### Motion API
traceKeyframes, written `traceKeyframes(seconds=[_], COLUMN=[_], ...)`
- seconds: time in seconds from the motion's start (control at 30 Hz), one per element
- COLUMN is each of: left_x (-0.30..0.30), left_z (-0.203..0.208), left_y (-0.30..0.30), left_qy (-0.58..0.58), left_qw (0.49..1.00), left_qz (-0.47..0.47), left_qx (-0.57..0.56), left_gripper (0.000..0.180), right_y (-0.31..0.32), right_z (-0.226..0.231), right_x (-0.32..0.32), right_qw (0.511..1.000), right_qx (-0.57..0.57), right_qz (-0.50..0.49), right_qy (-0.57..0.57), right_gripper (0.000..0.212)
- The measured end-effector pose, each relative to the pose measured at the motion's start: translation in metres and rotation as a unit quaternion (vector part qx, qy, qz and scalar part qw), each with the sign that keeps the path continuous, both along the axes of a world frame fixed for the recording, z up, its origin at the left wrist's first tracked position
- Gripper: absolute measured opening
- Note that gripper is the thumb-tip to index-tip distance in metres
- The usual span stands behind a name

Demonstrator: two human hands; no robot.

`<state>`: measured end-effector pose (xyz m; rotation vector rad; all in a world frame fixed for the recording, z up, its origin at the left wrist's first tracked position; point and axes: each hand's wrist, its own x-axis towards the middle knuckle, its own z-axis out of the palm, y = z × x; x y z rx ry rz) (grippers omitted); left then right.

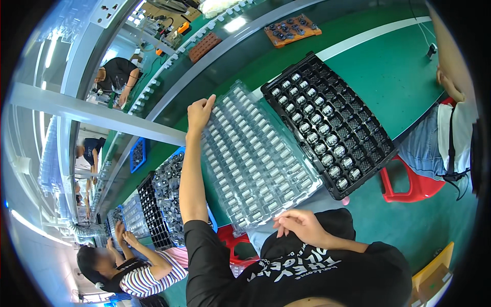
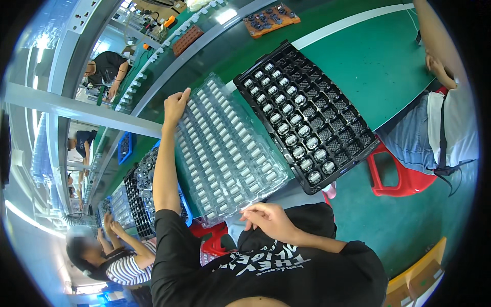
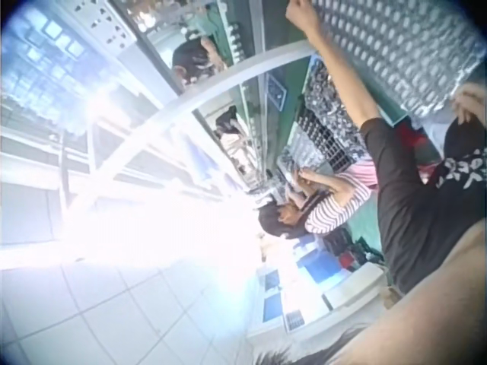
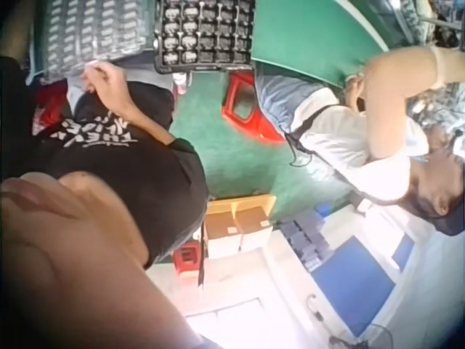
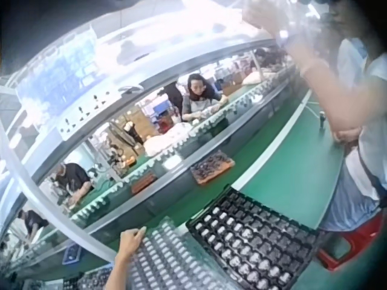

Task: Assembling small electronic components by hand at a factory workbench.

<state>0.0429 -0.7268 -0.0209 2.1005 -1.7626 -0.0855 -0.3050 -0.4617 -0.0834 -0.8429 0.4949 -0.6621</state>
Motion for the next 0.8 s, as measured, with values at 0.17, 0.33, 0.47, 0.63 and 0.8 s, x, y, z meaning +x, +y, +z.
traceKeyframes(seconds=[0.17, 0.33, 0.47, 0.63, 0.8], left_x=[0.004, 0.015, 0.011, -0.001, 0.001], left_z=[0.008, -0.002, -0.009, -0.008, -0.026], left_y=[0.001, 0.004, 0.001, 0.005, 0.011], left_qy=[0.037, 0.020, -0.023, -0.153, -0.246], left_qw=[0.998, 0.999, 0.999, 0.986, 0.966], left_qz=[0.001, -0.008, -0.006, -0.010, 0.001], left_qx=[-0.044, -0.040, -0.039, -0.059, -0.083], left_gripper=[0.051, 0.052, 0.053, 0.047, 0.037], right_y=[0.001, 0.004, 0.006, 0.008, 0.004], right_z=[0.000, 0.000, -0.004, -0.004, -0.013], right_x=[0.000, 0.003, 0.006, 0.005, 0.007], right_qw=[1.000, 0.999, 0.999, 0.997, 0.995], right_qx=[-0.027, -0.026, -0.008, -0.009, -0.064], right_qz=[-0.006, 0.001, 0.022, 0.020, 0.024], right_qy=[0.011, 0.024, 0.048, 0.074, 0.079], right_gripper=[0.024, 0.025, 0.027, 0.028, 0.025])
